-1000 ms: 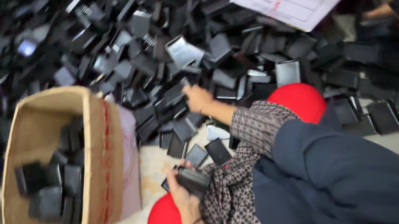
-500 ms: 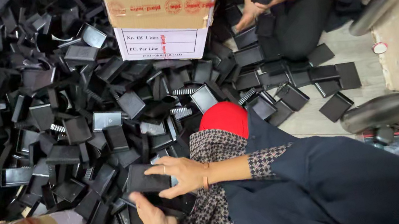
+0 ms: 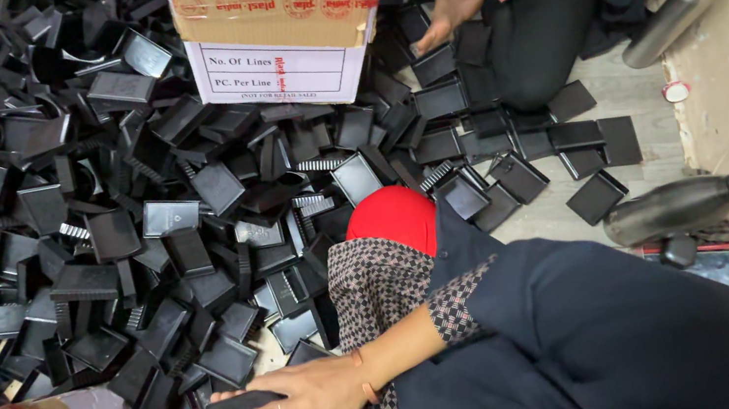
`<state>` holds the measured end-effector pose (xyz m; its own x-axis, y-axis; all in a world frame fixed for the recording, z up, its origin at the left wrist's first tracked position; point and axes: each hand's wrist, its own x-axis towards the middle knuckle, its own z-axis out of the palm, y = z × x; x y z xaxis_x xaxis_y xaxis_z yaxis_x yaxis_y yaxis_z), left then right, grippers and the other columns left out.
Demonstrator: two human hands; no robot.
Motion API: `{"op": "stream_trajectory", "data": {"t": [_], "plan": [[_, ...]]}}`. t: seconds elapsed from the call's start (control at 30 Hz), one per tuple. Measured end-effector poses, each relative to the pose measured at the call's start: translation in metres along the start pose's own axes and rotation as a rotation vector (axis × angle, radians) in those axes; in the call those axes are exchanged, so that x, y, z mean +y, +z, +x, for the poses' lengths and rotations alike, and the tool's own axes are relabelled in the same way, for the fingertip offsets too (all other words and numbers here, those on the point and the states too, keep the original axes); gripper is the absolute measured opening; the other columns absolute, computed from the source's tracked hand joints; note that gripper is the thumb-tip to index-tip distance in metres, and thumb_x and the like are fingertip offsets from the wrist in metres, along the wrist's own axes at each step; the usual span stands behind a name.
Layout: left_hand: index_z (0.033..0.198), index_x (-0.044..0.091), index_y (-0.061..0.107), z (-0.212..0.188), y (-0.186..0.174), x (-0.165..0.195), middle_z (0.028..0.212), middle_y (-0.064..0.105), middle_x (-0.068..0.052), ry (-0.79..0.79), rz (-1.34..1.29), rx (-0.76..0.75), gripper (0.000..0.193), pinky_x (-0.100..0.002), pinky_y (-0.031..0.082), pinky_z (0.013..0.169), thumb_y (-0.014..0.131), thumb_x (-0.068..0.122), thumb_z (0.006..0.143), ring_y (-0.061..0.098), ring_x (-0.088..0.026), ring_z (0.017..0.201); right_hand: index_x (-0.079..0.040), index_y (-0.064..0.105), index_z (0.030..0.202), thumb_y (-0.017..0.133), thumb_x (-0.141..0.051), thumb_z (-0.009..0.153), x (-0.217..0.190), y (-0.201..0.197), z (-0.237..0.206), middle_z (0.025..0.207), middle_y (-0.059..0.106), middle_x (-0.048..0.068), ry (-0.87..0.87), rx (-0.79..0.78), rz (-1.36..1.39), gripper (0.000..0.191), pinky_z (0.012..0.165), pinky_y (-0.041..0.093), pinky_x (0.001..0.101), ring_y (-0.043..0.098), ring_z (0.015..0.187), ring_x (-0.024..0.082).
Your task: The person sits on a red stool and repeatedly picks up small black plastic components from a large pile on the floor. They inspect each piece by turning it over in their hands and then place it into a cardboard box to their left. The process continues with many identical parts.
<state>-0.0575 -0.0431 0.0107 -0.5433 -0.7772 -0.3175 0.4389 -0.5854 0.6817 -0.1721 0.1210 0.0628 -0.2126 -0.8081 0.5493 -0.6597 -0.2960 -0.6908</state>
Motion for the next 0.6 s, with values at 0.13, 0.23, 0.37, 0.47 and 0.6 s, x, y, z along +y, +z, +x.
{"op": "stream_trajectory", "data": {"t": [0.13, 0.23, 0.37, 0.47, 0.6], "plan": [[0.127, 0.012, 0.057, 0.007, -0.006, 0.003, 0.116, 0.069, -0.015, -0.144, -0.083, 0.034, 0.077, -0.047, 0.055, 0.097, 0.045, 0.081, 0.096, 0.067, -0.03, 0.108, -0.002, 0.052, 0.144, 0.075, -0.033, 0.09, 0.005, 0.001, -0.003, 0.141, 0.054, 0.025, -0.042, -0.014, -0.217, 0.066, 0.088, 0.06, 0.0433, 0.068, 0.112, 0.04], [0.125, 0.001, 0.054, 0.012, -0.008, -0.001, 0.115, 0.069, -0.016, -0.154, -0.021, 0.115, 0.073, -0.045, 0.058, 0.101, 0.044, 0.07, 0.104, 0.068, -0.03, 0.108, -0.003, 0.057, 0.137, 0.071, -0.033, 0.098, 0.01, 0.001, -0.005, 0.124, 0.067, 0.018, 0.073, -0.041, -0.189, 0.051, 0.074, 0.059, 0.041, 0.073, 0.097, 0.034], [0.114, 0.002, 0.063, 0.015, -0.023, -0.004, 0.109, 0.068, -0.011, 0.207, 0.37, 0.017, 0.053, -0.041, 0.054, 0.096, 0.044, 0.05, 0.112, 0.065, -0.026, 0.103, -0.004, 0.061, 0.128, 0.073, -0.037, 0.094, 0.015, 0.005, -0.01, 0.1, 0.074, 0.017, 0.137, -0.014, -0.112, 0.05, 0.068, 0.058, 0.0418, 0.072, 0.08, 0.035], [0.092, 0.0, 0.066, 0.011, -0.038, -0.005, 0.092, 0.066, -0.011, 0.633, 1.072, 0.018, 0.049, -0.038, 0.05, 0.084, 0.045, 0.038, 0.115, 0.061, -0.026, 0.087, -0.001, 0.061, 0.129, 0.073, -0.037, 0.094, 0.018, 0.01, -0.012, 0.095, 0.071, 0.021, 0.242, -0.136, 0.012, 0.051, 0.078, 0.058, 0.0443, 0.072, 0.087, 0.038], [0.081, 0.0, 0.06, -0.003, -0.038, -0.003, 0.076, 0.061, -0.01, 0.601, 1.099, 0.187, 0.037, -0.037, 0.044, 0.069, 0.061, 0.028, 0.106, 0.053, -0.021, 0.072, -0.001, 0.059, 0.126, 0.073, -0.037, 0.096, 0.021, 0.016, -0.01, 0.097, 0.071, 0.022, 0.322, -0.166, 0.074, 0.048, 0.079, 0.058, 0.0454, 0.072, 0.091, 0.041]]}}
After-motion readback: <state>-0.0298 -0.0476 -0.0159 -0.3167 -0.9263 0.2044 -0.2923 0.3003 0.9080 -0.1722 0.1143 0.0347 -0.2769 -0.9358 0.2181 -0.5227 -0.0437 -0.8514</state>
